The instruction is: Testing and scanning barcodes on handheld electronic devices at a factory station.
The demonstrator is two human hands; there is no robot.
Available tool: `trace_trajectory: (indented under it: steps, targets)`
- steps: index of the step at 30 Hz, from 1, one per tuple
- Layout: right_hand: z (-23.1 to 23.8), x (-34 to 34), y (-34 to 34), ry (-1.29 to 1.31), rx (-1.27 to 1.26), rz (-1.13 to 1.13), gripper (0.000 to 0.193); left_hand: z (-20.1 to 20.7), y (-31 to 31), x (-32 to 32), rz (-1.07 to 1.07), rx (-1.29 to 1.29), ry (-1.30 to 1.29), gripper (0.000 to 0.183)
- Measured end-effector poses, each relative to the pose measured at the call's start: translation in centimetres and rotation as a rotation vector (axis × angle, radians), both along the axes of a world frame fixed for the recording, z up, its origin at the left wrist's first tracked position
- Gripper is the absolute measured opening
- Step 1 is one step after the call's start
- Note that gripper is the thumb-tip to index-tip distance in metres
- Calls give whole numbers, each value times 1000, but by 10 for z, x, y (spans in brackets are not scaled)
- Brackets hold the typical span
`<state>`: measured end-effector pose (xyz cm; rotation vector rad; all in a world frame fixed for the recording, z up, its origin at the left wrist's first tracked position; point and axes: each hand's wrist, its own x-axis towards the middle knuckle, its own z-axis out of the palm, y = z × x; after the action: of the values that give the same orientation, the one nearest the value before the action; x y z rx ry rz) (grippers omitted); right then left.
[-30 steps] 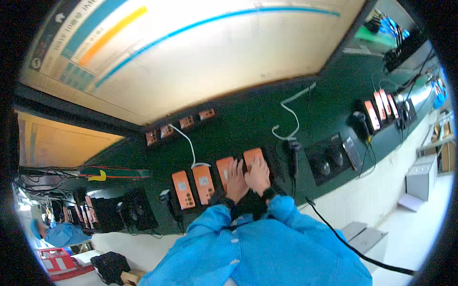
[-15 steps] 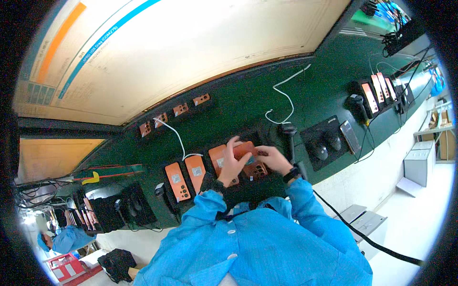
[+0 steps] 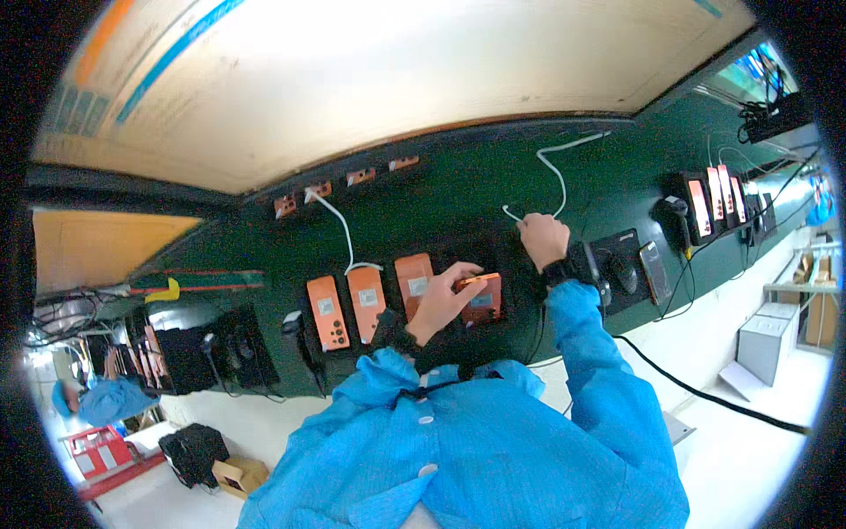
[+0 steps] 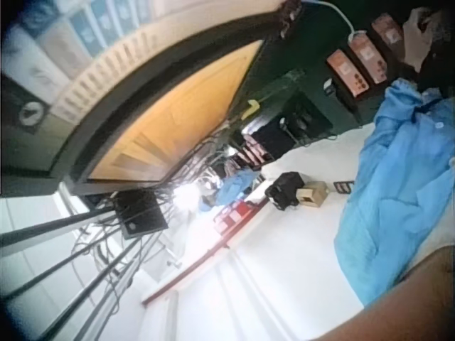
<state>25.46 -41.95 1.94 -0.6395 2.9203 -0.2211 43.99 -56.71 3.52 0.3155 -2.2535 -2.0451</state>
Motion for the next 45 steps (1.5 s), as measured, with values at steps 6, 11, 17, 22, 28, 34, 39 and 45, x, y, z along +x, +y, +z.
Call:
trace_trajectory:
  steps: [6,11,17,22,28,34,39,45]
  targets:
    - [113,53,16,-20,-225,141,23,25,11,-7,53,-226,-168,52]
    - [149,81,24,-118,-189,231,21,26,20,-5,14,-314,-127,42]
    - [153,124,21,-353,-794,190,17,20,22,5,96,-412,55,26]
    - [87,120,28,-442,-648,394,27,8,25,7,88,-324,154,22]
    - [80,113,13,-408,-845,242,23,7,22,18,13,-461,155,23]
    - [72,112,14,-696,-996,139,14,17,19,18,-86,-348,18,29]
    - [84,115,9,-704,-893,120,12,7,21,18,-36,-410,38,30]
    - [92,112,9,-642,-794,272,12,9,21,18,-9,-344,2,42]
